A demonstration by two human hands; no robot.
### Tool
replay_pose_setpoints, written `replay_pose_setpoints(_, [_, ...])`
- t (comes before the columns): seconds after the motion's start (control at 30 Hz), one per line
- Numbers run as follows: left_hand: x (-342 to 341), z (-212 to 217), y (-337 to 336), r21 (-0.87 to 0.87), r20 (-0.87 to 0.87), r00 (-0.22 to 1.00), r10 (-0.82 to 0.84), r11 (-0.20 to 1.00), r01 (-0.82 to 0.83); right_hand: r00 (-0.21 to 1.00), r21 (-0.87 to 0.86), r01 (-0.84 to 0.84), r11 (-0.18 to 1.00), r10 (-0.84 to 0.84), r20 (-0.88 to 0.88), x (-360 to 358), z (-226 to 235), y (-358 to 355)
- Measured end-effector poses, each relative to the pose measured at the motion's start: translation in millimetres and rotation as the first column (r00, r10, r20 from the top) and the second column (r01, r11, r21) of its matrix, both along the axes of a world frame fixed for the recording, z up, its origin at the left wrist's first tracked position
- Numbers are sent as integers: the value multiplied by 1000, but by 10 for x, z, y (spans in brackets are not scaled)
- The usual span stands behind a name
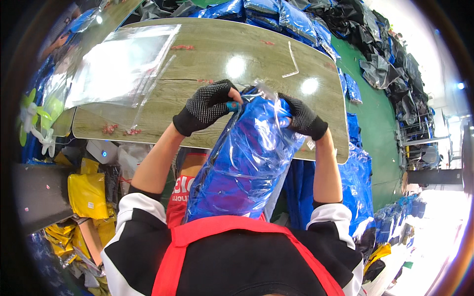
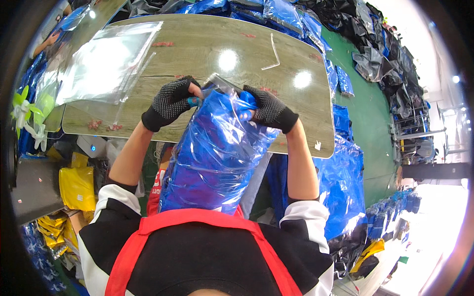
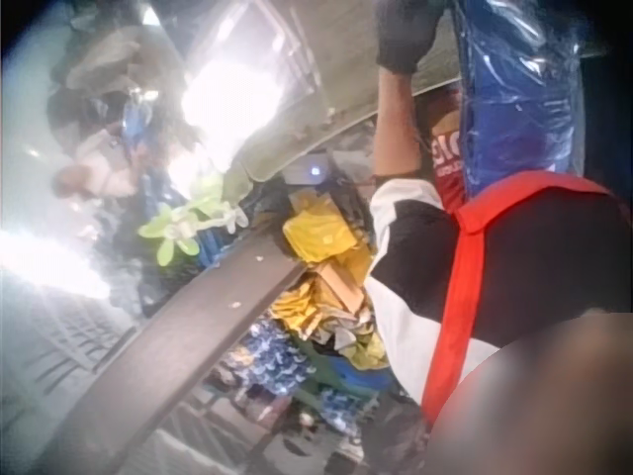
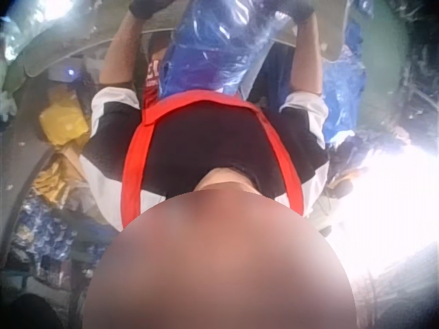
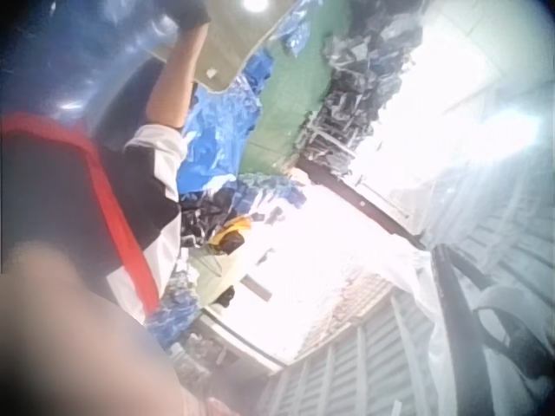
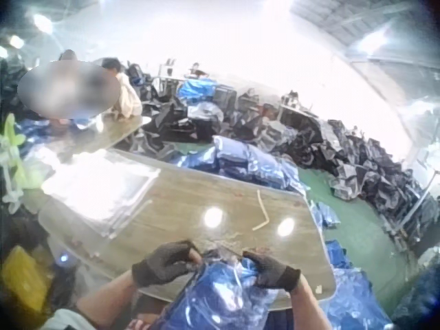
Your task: The person folds a blue poly mailer, places it into a clear plastic bag, and seals the bag. The person repeats this process with several blue mailers, handling them one at a time.
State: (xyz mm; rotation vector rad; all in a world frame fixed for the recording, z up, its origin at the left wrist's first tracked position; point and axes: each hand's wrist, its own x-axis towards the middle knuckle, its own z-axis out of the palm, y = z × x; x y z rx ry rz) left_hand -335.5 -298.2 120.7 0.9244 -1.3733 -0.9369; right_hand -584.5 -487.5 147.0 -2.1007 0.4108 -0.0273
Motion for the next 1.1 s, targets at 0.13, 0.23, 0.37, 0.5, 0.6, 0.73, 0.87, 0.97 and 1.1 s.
replay_pose_setpoints(0.13, [37,-56,-150,9,-516,849,112,992,-125,992,-299,30,954,-66,-111,336,157,157])
replay_pose_setpoints(0.23, [91,-121,-175,59,226,973,40,997,-54,995,-270,-97,958,104,10,436,238,127])
replay_pose_setpoints(0.37, [222,-267,-110,173,258,930,262,934,-311,987,25,113,993,-115,111,33,73,16])
replay_pose_setpoints(0.5, [302,-414,-123,68,174,944,282,952,-297,821,449,442,777,-552,147,-372,-501,65])
replay_pose_setpoints(0.6, [292,-465,-175,60,163,917,363,924,-377,703,350,504,790,-610,365,-338,-843,98])
replay_pose_setpoints(0.73, [326,-476,-244,102,325,751,575,768,-633,585,304,580,755,-647,490,-92,-826,86])
replay_pose_setpoints(0.87, [451,-349,-399,150,196,819,538,809,-568,541,165,686,709,-648,536,74,-540,38])
replay_pose_setpoints(0.97, [491,64,-603,281,268,799,538,749,-599,507,322,647,691,-705,496,162,-367,-148])
replay_pose_setpoints(1.1, [262,1115,-842,26,300,793,530,827,-562,372,181,717,673,-590,717,424,-185,-652])
